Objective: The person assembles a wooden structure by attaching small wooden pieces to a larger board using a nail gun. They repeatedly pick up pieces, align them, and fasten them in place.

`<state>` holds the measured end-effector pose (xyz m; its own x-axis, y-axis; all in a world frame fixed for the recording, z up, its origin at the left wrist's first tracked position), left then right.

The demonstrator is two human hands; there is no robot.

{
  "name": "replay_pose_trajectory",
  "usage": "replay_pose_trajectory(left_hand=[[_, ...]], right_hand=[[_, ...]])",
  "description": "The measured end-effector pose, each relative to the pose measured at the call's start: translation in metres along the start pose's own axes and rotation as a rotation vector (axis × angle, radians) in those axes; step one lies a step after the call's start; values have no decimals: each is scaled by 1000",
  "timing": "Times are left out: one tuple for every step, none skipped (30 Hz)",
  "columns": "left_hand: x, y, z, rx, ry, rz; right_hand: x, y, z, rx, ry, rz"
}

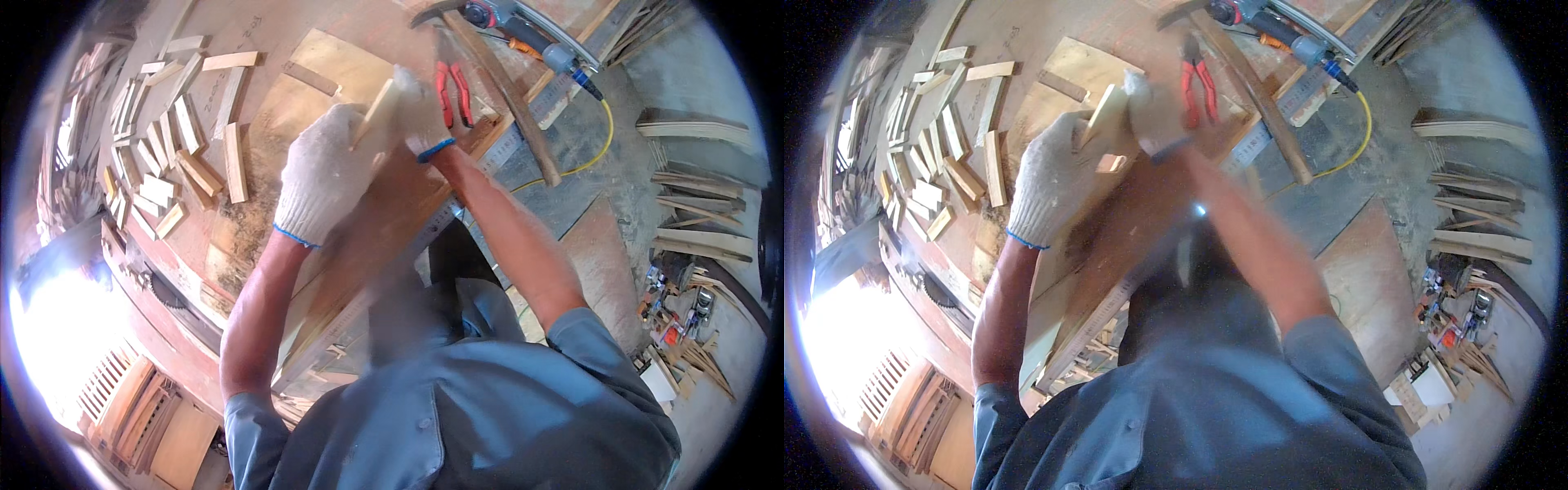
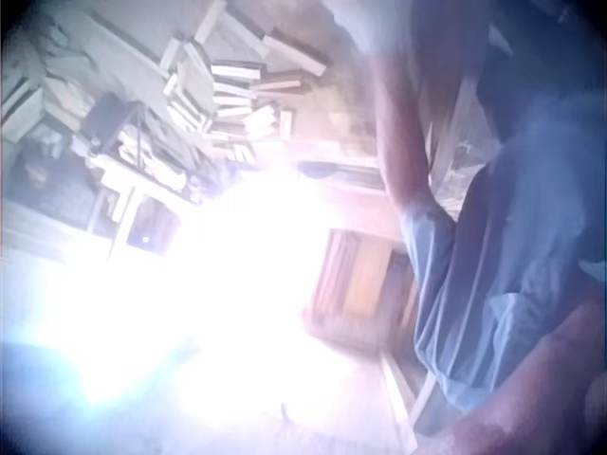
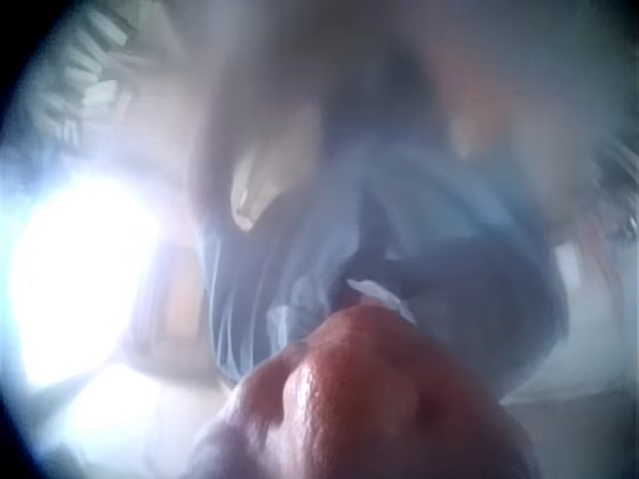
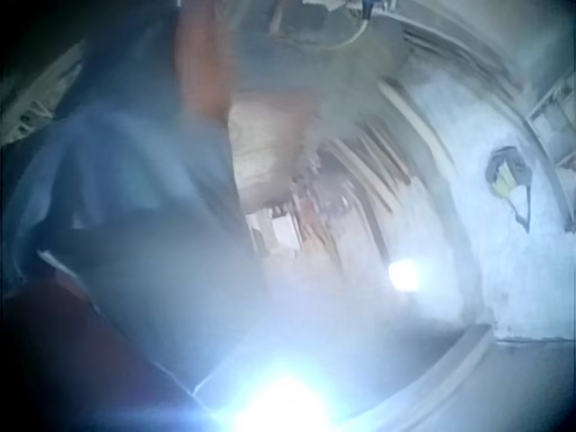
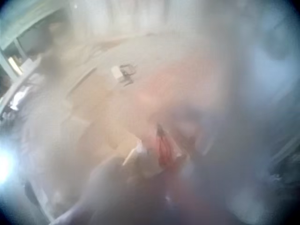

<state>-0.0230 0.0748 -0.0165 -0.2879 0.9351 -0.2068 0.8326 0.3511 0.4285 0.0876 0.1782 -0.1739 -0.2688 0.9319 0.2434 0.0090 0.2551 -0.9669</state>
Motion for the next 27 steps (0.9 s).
replay_pose_trajectory(left_hand=[[0, -6, 1, -18, -3, -43], [0, -12, 1, -35, -6, -86], [7, 1, 1, -66, -16, -59], [12, 0, -3, -66, -52, -39], [16, -2, -6, -66, -87, -18], [20, -10, -8, -168, -92, -46], [23, -19, -11, -217, -119, -58], [26, -33, -12, -268, -145, -78], [25, -53, -13, -317, -170, -115], [26, -64, -17, -392, -189, -87], [21, -59, -23, -412, -200, 28], [20, -43, -34, -432, -217, 172], [17, -41, -30, -583, -310, 22], [15, -37, -28, -731, -384, -131], [11, -25, -19, -746, -455, -36], [9, -21, -9, -761, -519, 56], [7, -17, 3, -774, -583, 150], [7, -15, 12, -720, -533, 297], [11, -8, 25, -665, -488, 458], [13, -10, 41, -670, -509, 449], [17, -4, 52, -675, -530, 443], [22, -7, 68, -739, -620, 268], [22, -10, 82, -798, -709, 93], [22, -8, 83, -786, -692, 104], [23, -8, 89, -786, -709, 100], [27, -7, 96, -785, -728, 99], [30, -11, 99, -784, -741, 93]], right_hand=[[-5, -3, 3, 27, 8, 48], [4, -1, -7, 1, -25, 112], [13, -6, -13, -21, -69, 172], [19, -8, -14, -73, -137, 278], [24, -9, -17, -124, -206, 384], [40, -35, -20, -297, -262, 100], [51, -58, -27, -469, -320, -190], [64, -69, -39, -594, -347, -275], [75, -76, -47, -707, -373, -366], [96, -83, -71, -798, -361, -247], [110, -105, -86, -879, -310, -241], [127, -93, -126, -920, -221, -240], [140, -77, -149, -1059, -295, -217], [145, -63, -176, -1180, -308, -204], [149, -47, -194, -1216, -341, -123], [146, -39, -197, -1214, -372, -109], [145, -30, -200, -1214, -402, -93], [148, -20, -197, -1226, -453, -54], [153, -11, -199, -1255, -493, -8], [157, -1, -200, -1284, -532, 38], [161, 5, -202, -1297, -533, 44], [165, 10, -203, -1310, -533, 50], [169, 16, -206, -1324, -530, 57], [170, 12, -200, -1303, -544, -3], [170, 14, -201, -1307, -569, 23], [173, 12, -204, -1311, -591, 50], [177, 2, -197, -1312, -617, 71]])
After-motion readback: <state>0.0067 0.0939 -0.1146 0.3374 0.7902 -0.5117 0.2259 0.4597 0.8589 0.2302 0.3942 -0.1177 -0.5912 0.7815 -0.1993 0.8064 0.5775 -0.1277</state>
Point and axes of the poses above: each hand's wrist, its own x-axis towards the middle knuckle, its own z-axis out of the palm, y = z × x, the point moved 8 cm from there along x, towards the middle knuckle, and after that the axes turned 12 degrees about x, right-handed, at the moved point
